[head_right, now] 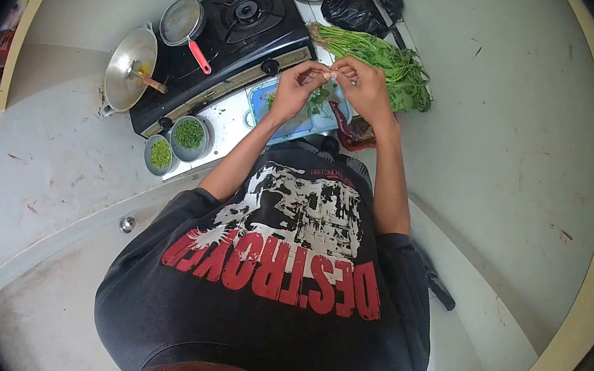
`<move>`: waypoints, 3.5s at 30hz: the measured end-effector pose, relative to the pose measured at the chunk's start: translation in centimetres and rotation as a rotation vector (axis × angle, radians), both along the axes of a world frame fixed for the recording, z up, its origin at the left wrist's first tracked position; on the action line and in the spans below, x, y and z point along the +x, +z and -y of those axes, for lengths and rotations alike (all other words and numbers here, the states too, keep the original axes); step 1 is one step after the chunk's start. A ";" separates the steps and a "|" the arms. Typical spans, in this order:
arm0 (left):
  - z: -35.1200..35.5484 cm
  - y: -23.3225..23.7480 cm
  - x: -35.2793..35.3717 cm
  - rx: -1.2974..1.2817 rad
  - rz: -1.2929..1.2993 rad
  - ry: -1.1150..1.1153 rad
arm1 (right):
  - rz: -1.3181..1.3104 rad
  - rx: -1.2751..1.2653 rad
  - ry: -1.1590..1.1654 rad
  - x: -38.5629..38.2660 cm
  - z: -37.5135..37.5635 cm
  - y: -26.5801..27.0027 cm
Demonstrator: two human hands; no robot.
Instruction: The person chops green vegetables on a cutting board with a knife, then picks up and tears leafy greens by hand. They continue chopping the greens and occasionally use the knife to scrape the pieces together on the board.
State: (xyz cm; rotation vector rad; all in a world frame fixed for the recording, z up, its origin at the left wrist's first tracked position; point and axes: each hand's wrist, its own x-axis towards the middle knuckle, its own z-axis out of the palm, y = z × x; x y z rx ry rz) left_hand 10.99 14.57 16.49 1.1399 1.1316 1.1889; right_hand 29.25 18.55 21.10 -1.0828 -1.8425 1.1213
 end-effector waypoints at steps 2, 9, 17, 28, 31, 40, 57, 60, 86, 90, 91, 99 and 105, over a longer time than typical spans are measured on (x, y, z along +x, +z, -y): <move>0.1 0.5 0.1 0.062 -0.092 0.062 | -0.013 -0.009 0.001 0.0 0.0 0.0; 0.0 1.4 0.0 0.030 0.082 -0.080 | 0.017 0.115 0.001 0.0 0.0 1.7; -0.5 -0.4 -1.4 -0.053 0.228 -0.155 | 0.002 0.051 0.025 0.3 -0.2 1.6; -0.1 0.2 -1.3 -0.045 0.119 -0.080 | -0.033 -0.050 0.000 0.3 0.1 1.1; -0.2 0.0 -1.3 -0.043 0.139 -0.078 | -0.050 -0.055 -0.027 0.4 0.3 1.5; -0.6 2.1 -2.1 0.075 -0.106 0.009 | 0.057 0.061 -0.008 0.7 0.0 3.2; -1.0 1.4 -1.9 -0.010 -0.038 -0.170 | 0.047 0.136 0.085 -0.1 -0.4 2.5; -1.2 0.4 -3.7 -0.014 -0.013 -0.148 | -0.069 0.091 -0.001 -0.7 -0.3 0.1; 9.4 -12.5 -16.9 -0.107 -0.851 0.248 | 0.272 0.023 -0.223 -3.8 7.7 -17.8; 10.3 -14.5 -16.3 -0.132 -0.877 0.206 | 0.283 -0.002 -0.146 -5.8 10.1 -15.7; 10.5 -14.5 -16.0 -0.129 -0.862 0.213 | 0.274 -0.052 -0.110 -6.3 10.7 -14.8; 11.6 -16.2 -15.6 0.004 -0.865 0.217 | 0.295 -0.217 0.017 -9.2 15.1 -16.2; 11.6 -16.9 -15.7 0.039 -0.849 0.215 | 0.341 -0.199 0.070 -11.6 16.9 -17.2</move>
